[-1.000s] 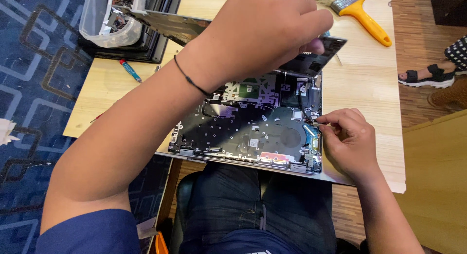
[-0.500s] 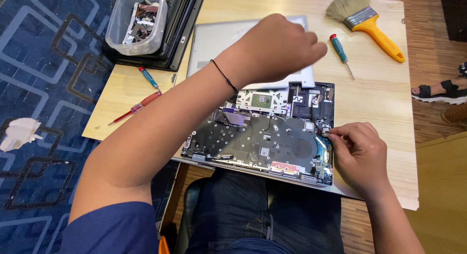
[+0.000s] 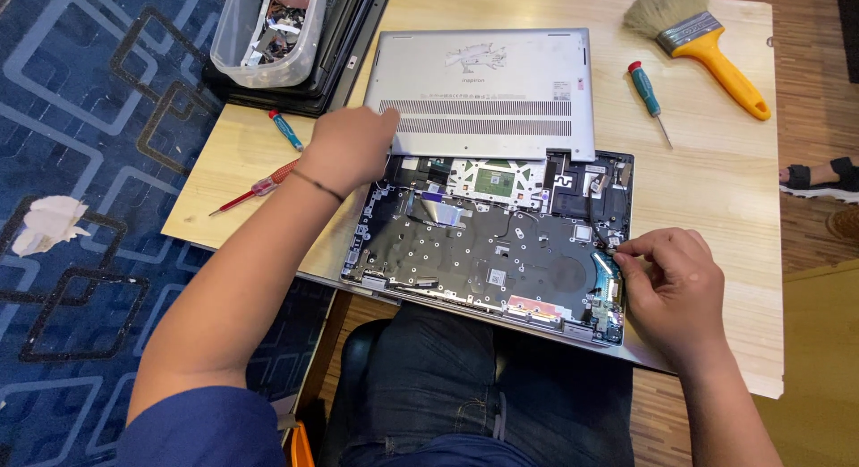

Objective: Disassembling and cleaning a laptop using a screwdriver and a brush

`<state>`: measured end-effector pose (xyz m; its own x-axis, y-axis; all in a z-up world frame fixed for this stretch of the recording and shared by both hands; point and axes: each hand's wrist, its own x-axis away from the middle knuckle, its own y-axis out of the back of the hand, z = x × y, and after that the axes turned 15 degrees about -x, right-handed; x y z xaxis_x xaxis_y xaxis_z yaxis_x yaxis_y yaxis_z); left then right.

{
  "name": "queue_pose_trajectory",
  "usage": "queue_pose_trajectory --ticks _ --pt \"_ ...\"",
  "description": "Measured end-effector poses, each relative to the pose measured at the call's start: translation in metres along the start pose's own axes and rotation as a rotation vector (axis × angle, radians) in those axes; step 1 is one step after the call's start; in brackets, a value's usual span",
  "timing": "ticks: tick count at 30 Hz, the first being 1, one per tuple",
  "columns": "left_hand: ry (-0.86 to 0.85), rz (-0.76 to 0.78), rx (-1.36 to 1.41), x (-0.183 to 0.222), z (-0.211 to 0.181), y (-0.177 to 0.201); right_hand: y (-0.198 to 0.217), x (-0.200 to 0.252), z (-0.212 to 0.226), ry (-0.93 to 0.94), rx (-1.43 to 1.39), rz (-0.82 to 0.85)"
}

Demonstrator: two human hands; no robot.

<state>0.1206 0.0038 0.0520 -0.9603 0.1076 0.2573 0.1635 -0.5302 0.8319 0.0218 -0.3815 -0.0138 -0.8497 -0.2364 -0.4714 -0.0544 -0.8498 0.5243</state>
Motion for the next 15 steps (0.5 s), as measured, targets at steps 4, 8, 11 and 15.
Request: queue_pose_trajectory --ticks 4,8,11,15 --pt "0.030 -0.090 0.205 0.018 0.006 -0.019 -0.001 0.000 0.000 0.039 0.017 0.010" --pt "0.025 -0.152 0.464 0.018 0.012 -0.035 -0.003 0.002 0.001 0.034 0.043 0.004" --pt "0.149 -0.231 0.615 0.013 0.012 -0.046 -0.004 0.003 0.000 0.050 0.071 0.011" --pt "0.208 -0.288 0.740 0.014 0.007 -0.046 -0.004 0.004 0.003 0.034 0.078 0.010"
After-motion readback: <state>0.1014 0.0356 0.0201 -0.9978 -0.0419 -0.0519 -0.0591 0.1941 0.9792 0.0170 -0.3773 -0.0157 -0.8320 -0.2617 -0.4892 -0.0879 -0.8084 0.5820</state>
